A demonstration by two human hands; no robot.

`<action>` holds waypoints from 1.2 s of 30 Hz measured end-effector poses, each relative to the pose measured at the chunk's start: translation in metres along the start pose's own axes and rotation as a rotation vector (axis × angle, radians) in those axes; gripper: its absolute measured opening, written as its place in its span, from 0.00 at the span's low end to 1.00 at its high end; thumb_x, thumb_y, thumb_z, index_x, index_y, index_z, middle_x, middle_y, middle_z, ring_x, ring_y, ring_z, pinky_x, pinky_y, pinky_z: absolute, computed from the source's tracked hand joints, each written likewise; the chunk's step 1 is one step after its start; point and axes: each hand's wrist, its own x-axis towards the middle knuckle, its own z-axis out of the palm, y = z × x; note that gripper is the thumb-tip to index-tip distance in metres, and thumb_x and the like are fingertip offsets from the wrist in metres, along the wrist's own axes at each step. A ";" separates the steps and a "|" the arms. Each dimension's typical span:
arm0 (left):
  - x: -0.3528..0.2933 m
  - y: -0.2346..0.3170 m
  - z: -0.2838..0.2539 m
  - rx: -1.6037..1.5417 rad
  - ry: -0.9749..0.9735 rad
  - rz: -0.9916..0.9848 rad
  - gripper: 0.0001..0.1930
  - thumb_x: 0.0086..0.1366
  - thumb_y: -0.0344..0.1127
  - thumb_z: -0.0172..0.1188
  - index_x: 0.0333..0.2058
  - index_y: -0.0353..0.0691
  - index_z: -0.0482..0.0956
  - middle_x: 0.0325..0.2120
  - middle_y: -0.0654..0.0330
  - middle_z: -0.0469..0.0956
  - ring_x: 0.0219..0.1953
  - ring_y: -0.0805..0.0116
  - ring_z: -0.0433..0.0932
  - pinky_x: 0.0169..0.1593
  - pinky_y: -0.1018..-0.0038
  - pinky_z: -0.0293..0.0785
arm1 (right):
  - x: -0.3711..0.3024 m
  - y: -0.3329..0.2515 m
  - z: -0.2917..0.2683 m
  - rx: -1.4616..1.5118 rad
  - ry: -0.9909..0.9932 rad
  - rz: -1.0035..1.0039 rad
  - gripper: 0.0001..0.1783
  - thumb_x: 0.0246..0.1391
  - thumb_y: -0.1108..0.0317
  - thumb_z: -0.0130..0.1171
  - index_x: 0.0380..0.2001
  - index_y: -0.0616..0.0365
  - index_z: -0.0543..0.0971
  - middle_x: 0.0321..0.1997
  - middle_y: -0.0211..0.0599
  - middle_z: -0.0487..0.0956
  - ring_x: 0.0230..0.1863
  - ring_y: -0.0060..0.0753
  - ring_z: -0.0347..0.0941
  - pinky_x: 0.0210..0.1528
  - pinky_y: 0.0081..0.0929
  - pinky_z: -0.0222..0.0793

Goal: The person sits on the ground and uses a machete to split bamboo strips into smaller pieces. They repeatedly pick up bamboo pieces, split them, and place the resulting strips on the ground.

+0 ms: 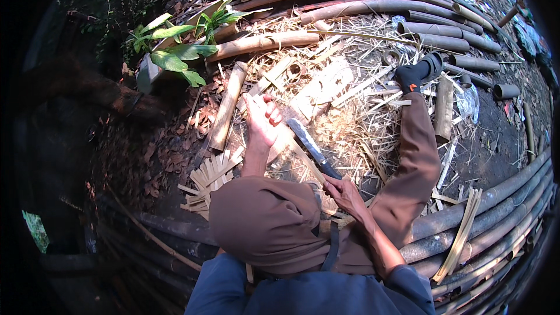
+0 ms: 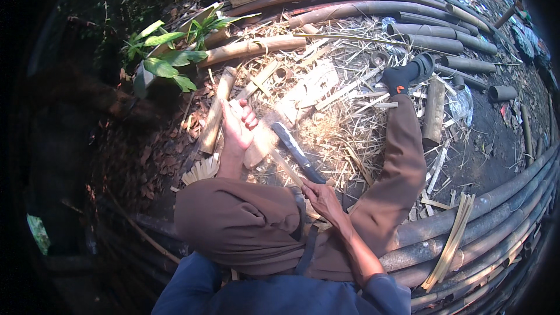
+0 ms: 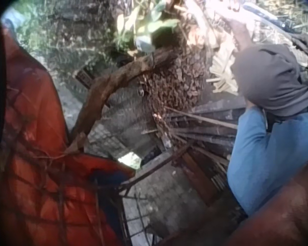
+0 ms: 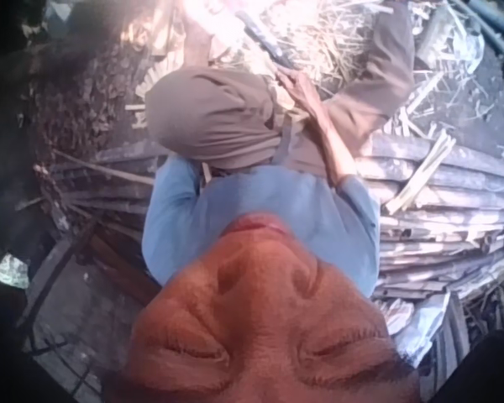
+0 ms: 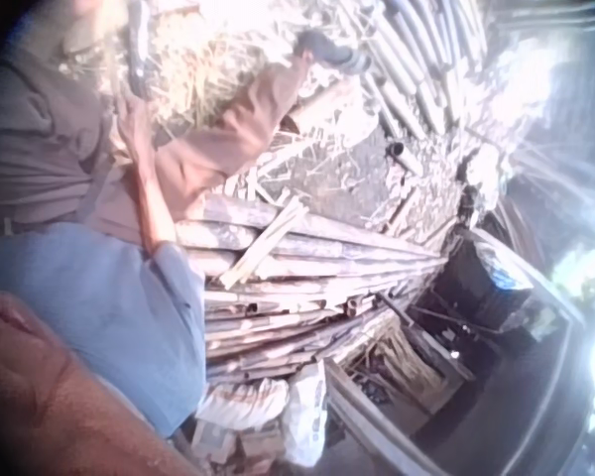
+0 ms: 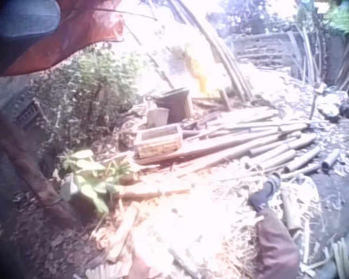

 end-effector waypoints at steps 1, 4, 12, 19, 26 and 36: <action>0.000 0.001 -0.005 -0.002 -0.010 -0.015 0.26 0.70 0.63 0.39 0.35 0.44 0.68 0.16 0.69 0.59 0.16 0.77 0.55 0.20 0.79 0.53 | -0.001 -0.002 0.000 -0.022 0.008 0.004 0.20 0.65 0.60 0.50 0.57 0.52 0.74 0.22 0.36 0.75 0.23 0.24 0.67 0.29 0.29 0.65; 0.000 -0.010 0.003 0.021 0.041 -0.032 0.21 0.72 0.56 0.41 0.30 0.45 0.66 0.14 0.69 0.58 0.14 0.77 0.54 0.19 0.80 0.53 | -0.006 0.002 -0.001 -0.049 0.041 0.021 0.20 0.65 0.57 0.49 0.53 0.56 0.76 0.22 0.33 0.74 0.23 0.22 0.66 0.28 0.28 0.65; -0.004 -0.003 0.011 -0.055 0.021 -0.051 0.19 0.72 0.51 0.42 0.25 0.46 0.64 0.14 0.69 0.57 0.13 0.79 0.54 0.17 0.81 0.53 | 0.002 0.022 0.012 0.254 -0.102 -0.024 0.21 0.68 0.51 0.43 0.37 0.59 0.75 0.18 0.23 0.66 0.22 0.14 0.59 0.24 0.18 0.57; -0.031 -0.003 0.046 0.251 0.165 0.281 0.23 0.71 0.57 0.44 0.25 0.45 0.63 0.12 0.71 0.54 0.09 0.82 0.48 0.12 0.81 0.46 | 0.009 0.017 0.038 0.076 0.102 -0.055 0.28 0.69 0.48 0.35 0.31 0.61 0.73 0.19 0.28 0.64 0.23 0.23 0.60 0.28 0.27 0.60; -0.030 -0.033 0.059 0.572 0.089 0.637 0.21 0.73 0.51 0.43 0.25 0.43 0.61 0.13 0.70 0.56 0.10 0.82 0.53 0.12 0.82 0.48 | 0.028 0.023 0.050 0.245 -0.017 -0.038 0.29 0.70 0.47 0.33 0.23 0.55 0.67 0.17 0.23 0.60 0.21 0.19 0.55 0.25 0.24 0.55; 0.038 0.049 -0.035 -0.087 -0.334 -0.072 0.19 0.74 0.48 0.41 0.28 0.42 0.65 0.13 0.70 0.51 0.11 0.80 0.45 0.13 0.81 0.44 | -0.056 -0.011 -0.011 0.172 0.113 -0.122 0.22 0.67 0.52 0.46 0.29 0.60 0.74 0.19 0.31 0.66 0.22 0.23 0.57 0.26 0.30 0.57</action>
